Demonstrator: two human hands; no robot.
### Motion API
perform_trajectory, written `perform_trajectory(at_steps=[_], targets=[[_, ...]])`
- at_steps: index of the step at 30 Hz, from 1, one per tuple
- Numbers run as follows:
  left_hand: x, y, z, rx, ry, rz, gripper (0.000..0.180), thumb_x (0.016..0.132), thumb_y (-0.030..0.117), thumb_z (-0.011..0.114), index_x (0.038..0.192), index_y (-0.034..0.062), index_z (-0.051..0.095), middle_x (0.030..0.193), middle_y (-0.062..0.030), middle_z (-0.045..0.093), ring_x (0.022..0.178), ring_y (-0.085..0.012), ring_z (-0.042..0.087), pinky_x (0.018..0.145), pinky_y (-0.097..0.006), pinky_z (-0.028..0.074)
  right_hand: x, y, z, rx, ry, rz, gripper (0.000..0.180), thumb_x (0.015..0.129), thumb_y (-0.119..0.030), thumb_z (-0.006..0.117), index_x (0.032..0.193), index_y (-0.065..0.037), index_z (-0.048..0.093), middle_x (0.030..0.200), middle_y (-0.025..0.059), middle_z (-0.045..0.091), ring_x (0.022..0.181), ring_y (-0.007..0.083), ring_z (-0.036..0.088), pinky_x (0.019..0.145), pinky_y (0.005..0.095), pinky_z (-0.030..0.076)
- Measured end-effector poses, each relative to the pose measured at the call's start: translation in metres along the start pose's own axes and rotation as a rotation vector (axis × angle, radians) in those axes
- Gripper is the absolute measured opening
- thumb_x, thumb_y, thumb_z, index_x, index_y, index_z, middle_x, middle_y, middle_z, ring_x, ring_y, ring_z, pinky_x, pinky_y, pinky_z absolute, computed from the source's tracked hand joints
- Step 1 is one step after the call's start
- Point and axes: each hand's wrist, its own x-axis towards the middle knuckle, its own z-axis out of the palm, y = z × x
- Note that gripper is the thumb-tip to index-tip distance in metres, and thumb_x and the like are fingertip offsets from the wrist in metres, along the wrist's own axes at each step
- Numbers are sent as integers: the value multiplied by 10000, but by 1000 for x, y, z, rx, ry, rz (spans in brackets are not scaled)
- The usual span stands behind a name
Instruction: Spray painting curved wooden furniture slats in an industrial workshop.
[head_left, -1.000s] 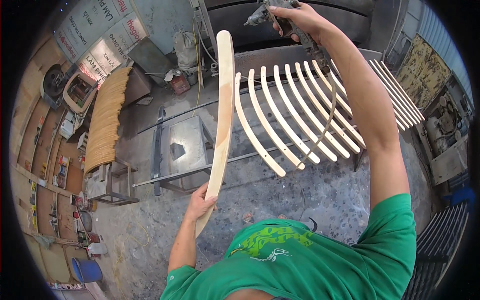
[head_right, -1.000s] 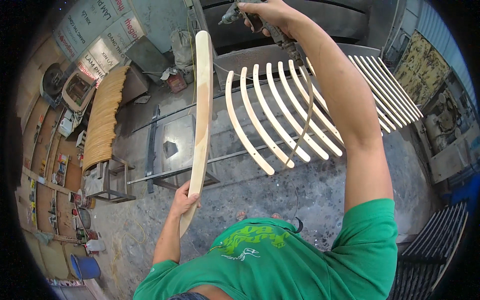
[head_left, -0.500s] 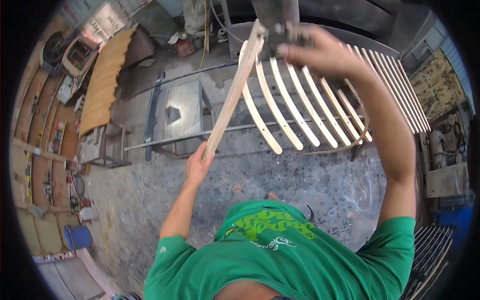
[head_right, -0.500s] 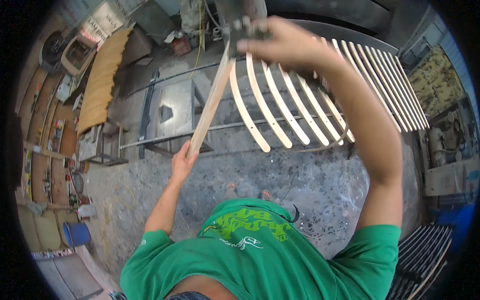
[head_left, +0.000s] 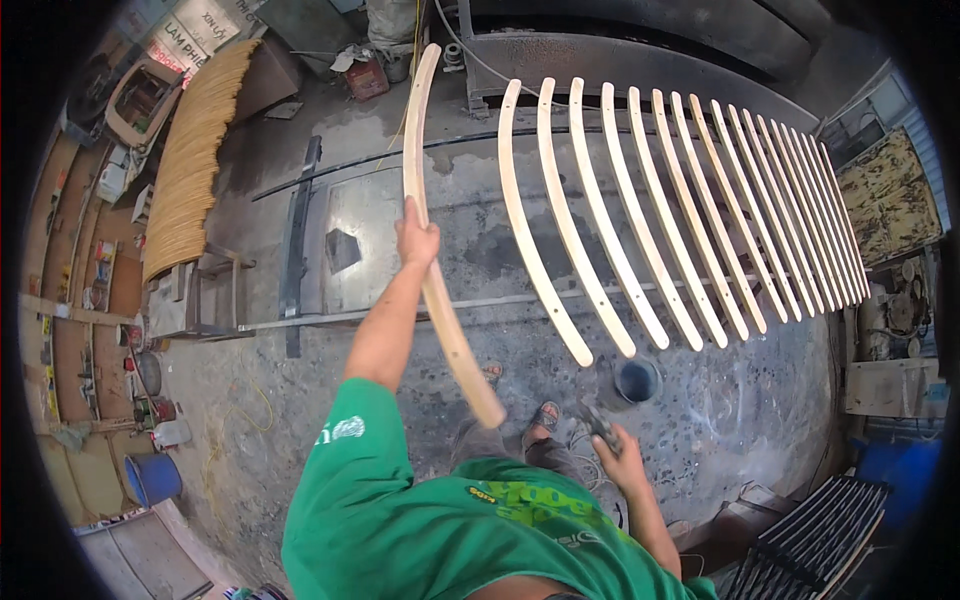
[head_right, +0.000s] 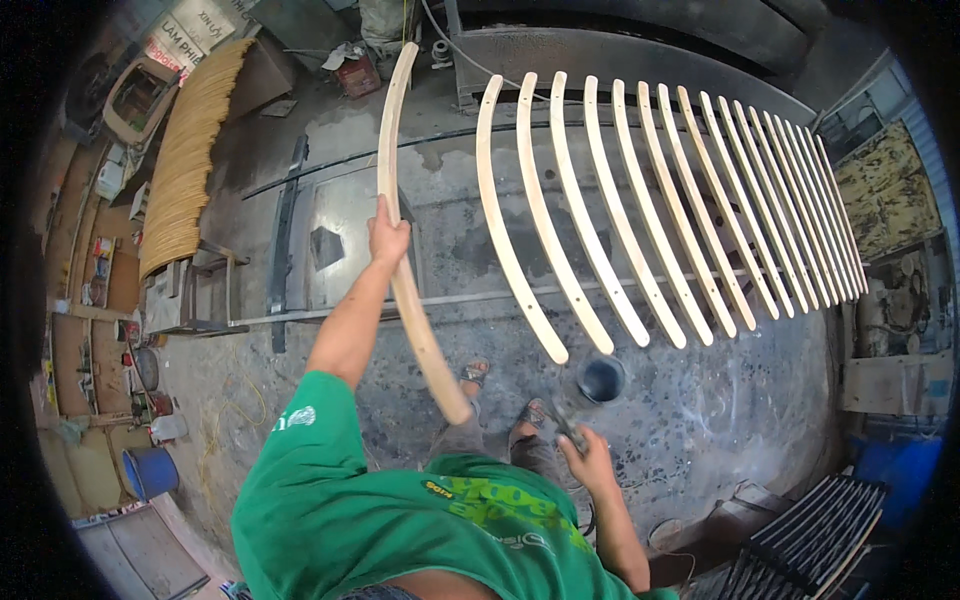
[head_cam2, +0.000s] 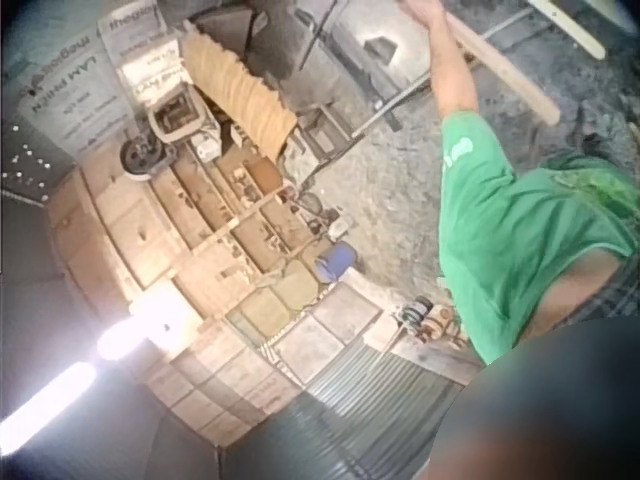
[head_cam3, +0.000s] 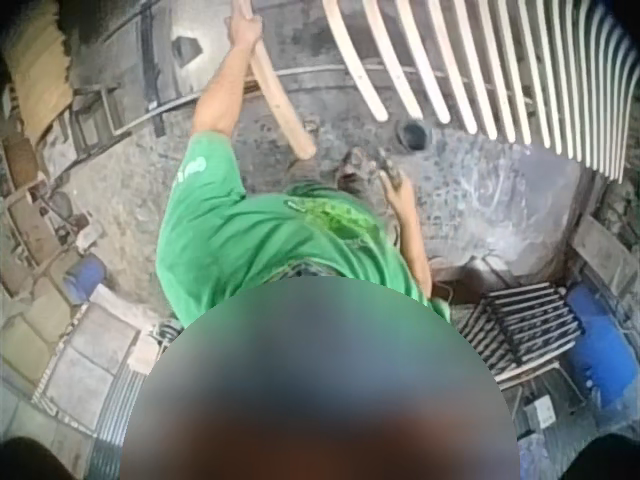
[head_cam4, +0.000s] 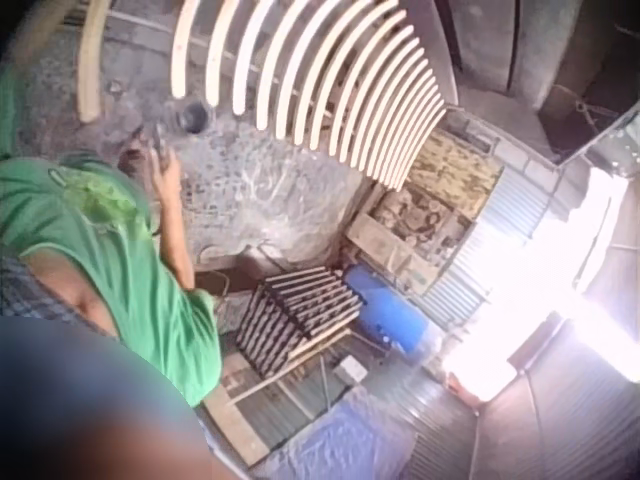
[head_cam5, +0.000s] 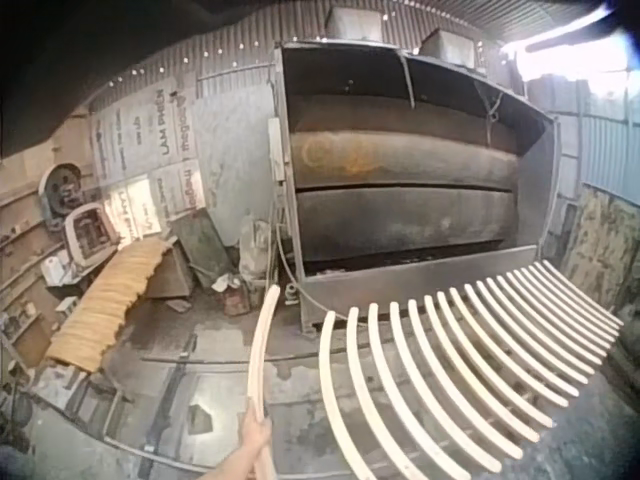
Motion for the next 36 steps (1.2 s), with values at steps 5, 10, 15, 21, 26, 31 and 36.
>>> perform_trajectory(at_steps=[5,10,15,21,26,31,36], targets=[[33,2,74,19,-82,-127,800,846,203,576,1527,263,161,1255,-260,437,1028,-445,583,921,-488,486,-46,23,25,303,273,393,261,895,-196,687,1040,9,618,773,23,627,694,106,564,619,277,463],[40,-9,115,50,-147,-168,800,869,190,567,1531,263,124,1226,-229,422,1002,-444,596,890,-490,500,-63,2,60,353,582,586,227,917,-231,670,941,-19,590,729,-6,572,579,78,517,489,252,423],[43,-9,138,25,-167,-100,803,856,190,584,1529,236,149,1245,-222,402,991,-451,592,880,-498,500,-68,4,84,403,521,742,331,911,-322,681,1027,-32,573,773,18,590,583,101,540,512,262,460],[51,7,147,22,-169,-20,786,841,158,586,1515,200,182,1245,-262,389,1009,-458,583,889,-492,505,-58,-10,93,391,493,654,246,904,-259,697,895,-33,602,653,-24,557,528,74,509,470,246,401],[45,22,156,56,-188,13,777,851,155,581,1514,184,176,1262,-264,380,1017,-453,581,898,-489,504,-57,-22,97,378,490,646,247,922,-267,671,921,-32,593,653,6,567,494,93,520,441,263,419],[46,22,163,11,-166,24,767,856,146,580,1514,178,187,1270,-253,378,1025,-454,577,909,-491,498,-64,-26,98,429,552,673,219,914,-242,678,926,-31,620,673,-13,584,532,81,530,466,253,405],[41,20,166,7,-209,6,785,855,140,577,1521,186,165,1271,-250,375,1027,-453,578,916,-489,497,-73,-27,102,441,554,703,198,911,-217,676,934,-29,617,677,-22,577,543,74,515,479,247,401]])
